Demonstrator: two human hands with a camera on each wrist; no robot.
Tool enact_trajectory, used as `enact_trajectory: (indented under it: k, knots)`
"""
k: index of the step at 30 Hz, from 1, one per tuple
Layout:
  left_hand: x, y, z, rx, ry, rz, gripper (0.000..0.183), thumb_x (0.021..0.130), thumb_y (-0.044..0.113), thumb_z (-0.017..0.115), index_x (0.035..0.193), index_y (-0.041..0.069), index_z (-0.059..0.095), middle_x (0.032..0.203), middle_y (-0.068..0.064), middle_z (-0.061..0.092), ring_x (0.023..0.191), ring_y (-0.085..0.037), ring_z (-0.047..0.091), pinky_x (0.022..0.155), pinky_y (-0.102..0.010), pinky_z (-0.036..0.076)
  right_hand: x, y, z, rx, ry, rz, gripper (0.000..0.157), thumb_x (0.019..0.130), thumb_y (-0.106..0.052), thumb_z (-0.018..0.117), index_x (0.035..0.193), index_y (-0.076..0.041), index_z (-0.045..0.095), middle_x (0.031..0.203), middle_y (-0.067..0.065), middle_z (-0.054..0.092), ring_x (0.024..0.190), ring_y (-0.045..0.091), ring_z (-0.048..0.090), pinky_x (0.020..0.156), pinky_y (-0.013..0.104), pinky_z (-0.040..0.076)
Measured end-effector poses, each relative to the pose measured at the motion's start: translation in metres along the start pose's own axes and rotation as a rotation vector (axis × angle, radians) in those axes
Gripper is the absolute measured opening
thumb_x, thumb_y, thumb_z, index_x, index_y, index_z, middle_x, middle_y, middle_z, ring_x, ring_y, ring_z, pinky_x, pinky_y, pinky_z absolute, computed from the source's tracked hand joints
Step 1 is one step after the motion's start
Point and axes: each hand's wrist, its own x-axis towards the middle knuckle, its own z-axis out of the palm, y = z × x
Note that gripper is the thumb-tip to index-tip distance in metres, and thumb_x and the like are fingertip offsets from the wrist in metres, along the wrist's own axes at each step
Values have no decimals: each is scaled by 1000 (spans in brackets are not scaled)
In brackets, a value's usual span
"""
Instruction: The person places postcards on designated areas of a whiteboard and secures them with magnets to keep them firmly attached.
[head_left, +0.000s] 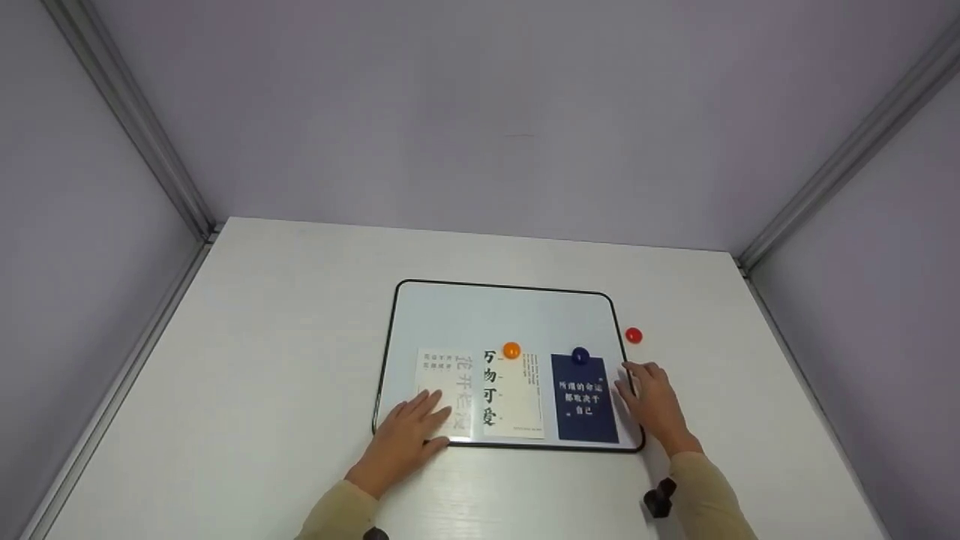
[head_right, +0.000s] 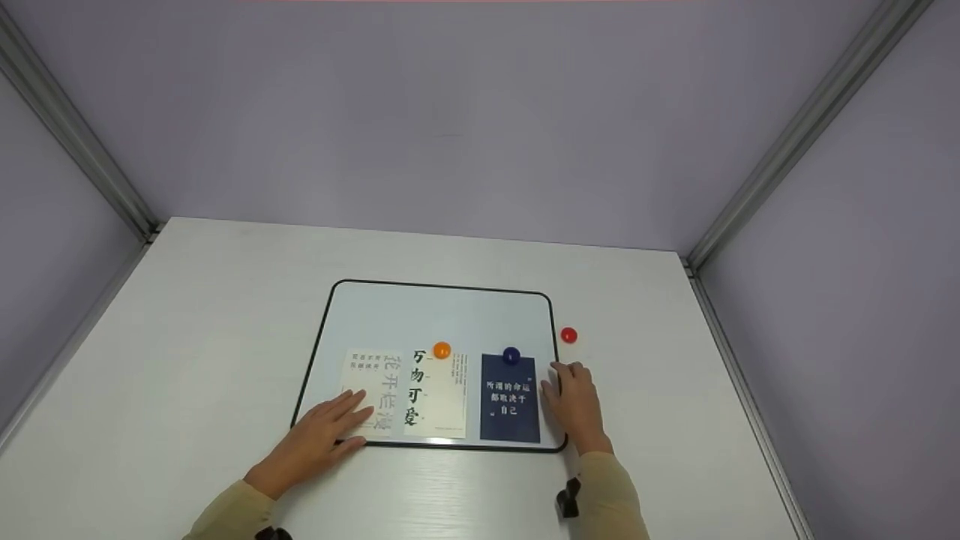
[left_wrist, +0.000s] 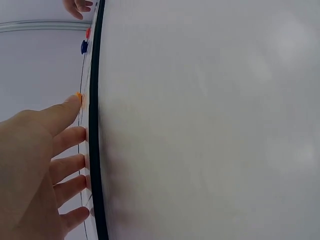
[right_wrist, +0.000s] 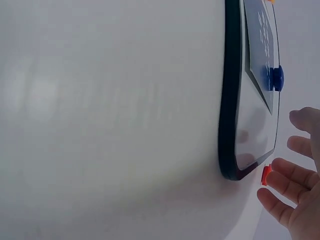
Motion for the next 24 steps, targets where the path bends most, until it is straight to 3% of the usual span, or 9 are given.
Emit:
enact_trajectory:
  k: [9,24]
  knots:
    - [-1,0,-1,9,27,12,46,94,37,57,133,12,57,147,-12,49,138,-32,45,110,-50,41,9,4,3,20,48,3,35,90,-16,65,120,2,61,101,21,58,96,35,57,82,50,50]
    - [0,1,-2,-33,1,-8,48,93,38,58,134,12,57,149,-12,47,140,-33,43,111,-51,38,28,5,-4,70,-37,143,41,95,-19,56,129,4,54,107,25,58,95,34,56,83,49,50]
